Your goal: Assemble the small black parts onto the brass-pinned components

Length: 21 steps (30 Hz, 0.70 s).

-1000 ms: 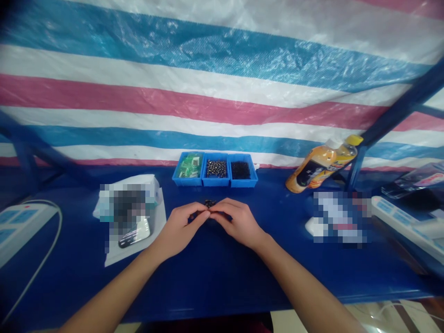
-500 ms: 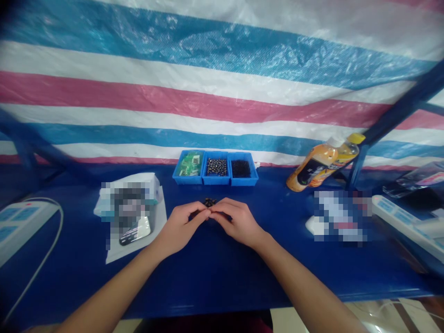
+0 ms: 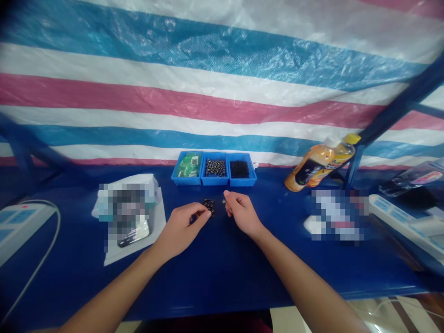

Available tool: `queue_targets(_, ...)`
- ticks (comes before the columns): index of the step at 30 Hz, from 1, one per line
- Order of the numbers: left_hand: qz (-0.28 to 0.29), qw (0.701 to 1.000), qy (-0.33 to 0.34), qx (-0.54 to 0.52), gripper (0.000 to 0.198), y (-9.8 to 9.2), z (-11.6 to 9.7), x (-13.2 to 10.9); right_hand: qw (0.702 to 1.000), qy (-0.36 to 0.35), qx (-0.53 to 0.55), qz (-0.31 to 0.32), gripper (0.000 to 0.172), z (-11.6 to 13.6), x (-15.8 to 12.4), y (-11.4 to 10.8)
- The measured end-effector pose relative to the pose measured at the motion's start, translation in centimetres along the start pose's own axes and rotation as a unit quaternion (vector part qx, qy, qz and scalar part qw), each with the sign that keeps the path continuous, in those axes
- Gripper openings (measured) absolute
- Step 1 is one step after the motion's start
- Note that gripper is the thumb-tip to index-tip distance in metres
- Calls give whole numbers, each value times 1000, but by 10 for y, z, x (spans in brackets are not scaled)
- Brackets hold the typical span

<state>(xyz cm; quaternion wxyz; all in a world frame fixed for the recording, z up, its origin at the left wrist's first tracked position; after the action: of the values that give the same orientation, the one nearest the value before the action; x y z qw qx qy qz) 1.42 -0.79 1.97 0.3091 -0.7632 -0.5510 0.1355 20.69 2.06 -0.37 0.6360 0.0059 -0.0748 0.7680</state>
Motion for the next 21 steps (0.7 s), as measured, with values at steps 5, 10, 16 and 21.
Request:
queue_targets(5, 10, 1000, 1, 16, 20, 2, 3, 0, 999, 13, 32, -17, 54, -3, 1, 1)
queue_targets(10, 26, 999, 6, 28, 18, 4, 5, 0, 999, 28, 34, -19, 55, -4, 1, 2)
queue_targets(16, 42, 998, 1, 36, 17, 7, 5, -1, 999, 31, 25, -20, 55, -6, 3, 2)
queue_targets(21, 51, 998, 2, 39, 16, 8, 5, -1, 999, 38, 25, -22, 56, -9, 7, 0)
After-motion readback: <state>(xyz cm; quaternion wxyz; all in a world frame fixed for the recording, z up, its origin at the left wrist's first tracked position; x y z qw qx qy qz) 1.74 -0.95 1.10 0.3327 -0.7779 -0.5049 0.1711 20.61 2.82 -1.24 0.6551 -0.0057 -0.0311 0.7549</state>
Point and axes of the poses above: each hand's wrist, its own x-axis towards the middle knuckle, its own y-axis out of the palm, z = x × y, the point moved 1 cm from there along x, towards the middle knuckle, and after that the axes turned 3 degrees about z, right-handed, at the moved point
